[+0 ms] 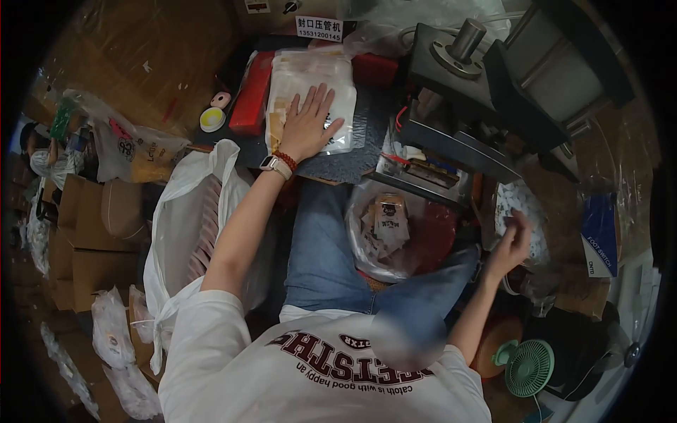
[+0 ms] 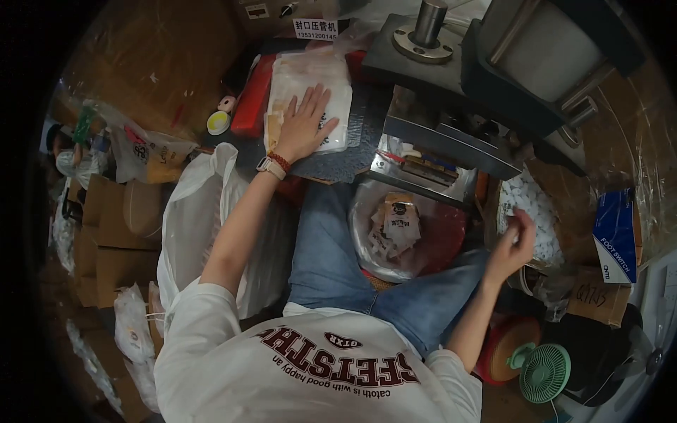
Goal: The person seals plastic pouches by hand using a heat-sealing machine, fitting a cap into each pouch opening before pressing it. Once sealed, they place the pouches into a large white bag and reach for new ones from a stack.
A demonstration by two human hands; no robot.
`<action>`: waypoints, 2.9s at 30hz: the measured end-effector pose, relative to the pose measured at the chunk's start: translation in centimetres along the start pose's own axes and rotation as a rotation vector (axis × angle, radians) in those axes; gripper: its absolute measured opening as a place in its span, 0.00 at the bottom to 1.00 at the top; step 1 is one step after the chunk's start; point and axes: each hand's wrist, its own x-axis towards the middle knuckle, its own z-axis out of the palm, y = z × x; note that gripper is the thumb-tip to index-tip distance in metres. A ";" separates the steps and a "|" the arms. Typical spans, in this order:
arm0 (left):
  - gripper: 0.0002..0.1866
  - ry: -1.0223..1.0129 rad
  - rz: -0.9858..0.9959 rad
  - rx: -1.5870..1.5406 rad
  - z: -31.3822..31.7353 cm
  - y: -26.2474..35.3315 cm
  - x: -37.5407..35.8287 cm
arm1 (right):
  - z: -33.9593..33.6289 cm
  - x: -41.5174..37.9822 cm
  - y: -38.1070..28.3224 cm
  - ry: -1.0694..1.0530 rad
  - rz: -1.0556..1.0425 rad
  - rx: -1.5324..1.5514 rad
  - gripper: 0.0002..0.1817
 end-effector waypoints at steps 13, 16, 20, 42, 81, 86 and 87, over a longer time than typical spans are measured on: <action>0.22 0.150 0.108 -0.216 -3.5 7.2 -11.5 | -1.5 3.6 9.5 -0.043 -0.110 -0.483 0.16; 0.20 0.186 0.079 -0.224 -4.4 7.7 -11.3 | 2.3 1.0 8.4 -0.153 -0.078 -0.144 0.15; 0.17 0.088 -0.098 -0.481 -6.1 9.1 -11.5 | 2.7 -7.2 2.0 -0.309 0.133 0.301 0.13; 0.19 -0.019 0.023 -0.742 -9.4 17.0 -10.8 | 0.4 -4.4 -6.5 -0.314 -0.281 0.208 0.25; 0.33 -0.129 0.034 -0.174 -6.1 7.0 -8.7 | -1.0 0.8 -0.1 -0.082 0.193 -0.003 0.16; 0.20 0.013 -0.054 -0.440 -7.6 9.2 -9.4 | 0.0 -3.4 -5.6 -0.397 0.050 0.647 0.16; 0.19 0.063 -0.017 -0.463 -8.0 9.9 -9.2 | 0.6 -3.4 -6.7 -0.430 -0.094 0.578 0.15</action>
